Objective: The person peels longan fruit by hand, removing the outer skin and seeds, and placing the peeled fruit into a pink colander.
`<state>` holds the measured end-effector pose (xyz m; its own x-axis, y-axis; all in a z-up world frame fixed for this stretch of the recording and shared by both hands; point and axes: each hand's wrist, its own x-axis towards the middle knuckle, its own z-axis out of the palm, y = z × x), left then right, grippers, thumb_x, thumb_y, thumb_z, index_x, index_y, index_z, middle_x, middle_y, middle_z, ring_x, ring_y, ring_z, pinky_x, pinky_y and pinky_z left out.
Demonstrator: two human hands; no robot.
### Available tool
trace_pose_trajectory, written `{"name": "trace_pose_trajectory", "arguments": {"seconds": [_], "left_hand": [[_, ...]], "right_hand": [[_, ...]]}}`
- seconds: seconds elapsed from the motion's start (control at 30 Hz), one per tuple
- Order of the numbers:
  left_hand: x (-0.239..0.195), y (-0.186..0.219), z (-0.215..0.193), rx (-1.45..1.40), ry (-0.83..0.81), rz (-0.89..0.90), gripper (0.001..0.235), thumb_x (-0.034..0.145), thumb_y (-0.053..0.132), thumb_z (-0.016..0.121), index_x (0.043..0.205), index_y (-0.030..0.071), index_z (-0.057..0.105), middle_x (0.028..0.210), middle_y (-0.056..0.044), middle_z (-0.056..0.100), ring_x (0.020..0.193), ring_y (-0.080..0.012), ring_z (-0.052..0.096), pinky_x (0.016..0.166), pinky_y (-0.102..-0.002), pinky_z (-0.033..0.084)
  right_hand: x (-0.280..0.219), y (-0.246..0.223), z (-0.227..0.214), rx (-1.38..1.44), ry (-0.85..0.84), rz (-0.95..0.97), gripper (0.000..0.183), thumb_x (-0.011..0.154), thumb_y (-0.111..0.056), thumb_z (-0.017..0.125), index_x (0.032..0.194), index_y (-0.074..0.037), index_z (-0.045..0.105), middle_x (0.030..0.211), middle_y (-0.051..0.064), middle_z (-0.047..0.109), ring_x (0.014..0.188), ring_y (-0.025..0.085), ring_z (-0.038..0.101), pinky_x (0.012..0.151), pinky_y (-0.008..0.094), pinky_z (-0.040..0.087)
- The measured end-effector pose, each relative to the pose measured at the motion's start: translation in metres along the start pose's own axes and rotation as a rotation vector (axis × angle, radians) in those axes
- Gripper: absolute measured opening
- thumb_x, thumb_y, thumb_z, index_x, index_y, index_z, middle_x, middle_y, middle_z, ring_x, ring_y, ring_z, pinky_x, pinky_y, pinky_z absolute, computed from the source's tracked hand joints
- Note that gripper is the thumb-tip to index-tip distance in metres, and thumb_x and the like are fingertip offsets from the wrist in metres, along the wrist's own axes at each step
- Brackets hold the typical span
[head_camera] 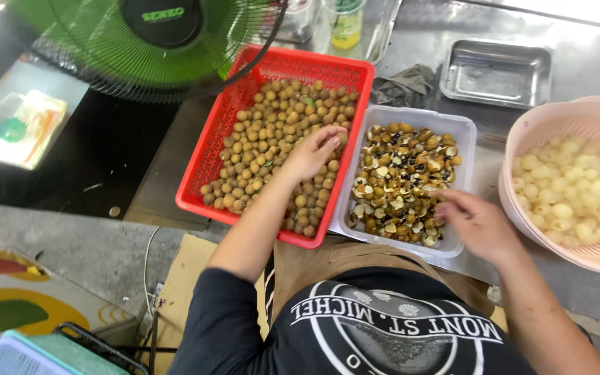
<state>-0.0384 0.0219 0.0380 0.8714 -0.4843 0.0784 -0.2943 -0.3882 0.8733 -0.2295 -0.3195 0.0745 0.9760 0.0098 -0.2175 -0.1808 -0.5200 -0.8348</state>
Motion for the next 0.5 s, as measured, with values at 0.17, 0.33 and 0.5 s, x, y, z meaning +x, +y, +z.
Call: {"name": "trace_pose_trajectory", "arguments": {"seconds": [0.17, 0.33, 0.5], "left_hand": [[-0.038, 0.048, 0.036, -1.053, -0.164, -0.187, 0.040, 0.109, 0.021, 0.050, 0.147, 0.013, 0.053, 0.117, -0.004, 0.070, 0.094, -0.0082, 0.063, 0.084, -0.024, 0.053], [-0.051, 0.068, 0.063, -1.303, -0.172, -0.243, 0.038, 0.110, 0.023, 0.058, 0.144, 0.007, 0.053, 0.117, -0.008, 0.069, 0.094, -0.0119, 0.063, 0.083, -0.026, 0.052], [-0.050, 0.081, 0.074, -1.250, -0.196, -0.273, 0.033, 0.109, 0.028, 0.056, 0.136, 0.008, 0.057, 0.112, -0.002, 0.067, 0.094, -0.0121, 0.062, 0.081, -0.025, 0.050]], "right_hand": [[0.004, -0.078, 0.018, -0.241, 0.018, -0.470, 0.044, 0.094, -0.017, 0.063, 0.138, -0.022, 0.065, 0.085, 0.006, 0.076, 0.073, 0.019, 0.073, 0.070, 0.033, 0.057], [-0.002, -0.126, 0.010, -0.529, 0.158, -0.628, 0.047, 0.096, -0.020, 0.062, 0.143, -0.025, 0.061, 0.080, 0.007, 0.072, 0.070, 0.027, 0.069, 0.060, 0.041, 0.053], [-0.007, -0.144, -0.005, -0.707, 0.163, -0.634, 0.049, 0.096, -0.024, 0.063, 0.145, -0.029, 0.057, 0.073, 0.006, 0.068, 0.061, 0.028, 0.067, 0.052, 0.044, 0.051]]}}
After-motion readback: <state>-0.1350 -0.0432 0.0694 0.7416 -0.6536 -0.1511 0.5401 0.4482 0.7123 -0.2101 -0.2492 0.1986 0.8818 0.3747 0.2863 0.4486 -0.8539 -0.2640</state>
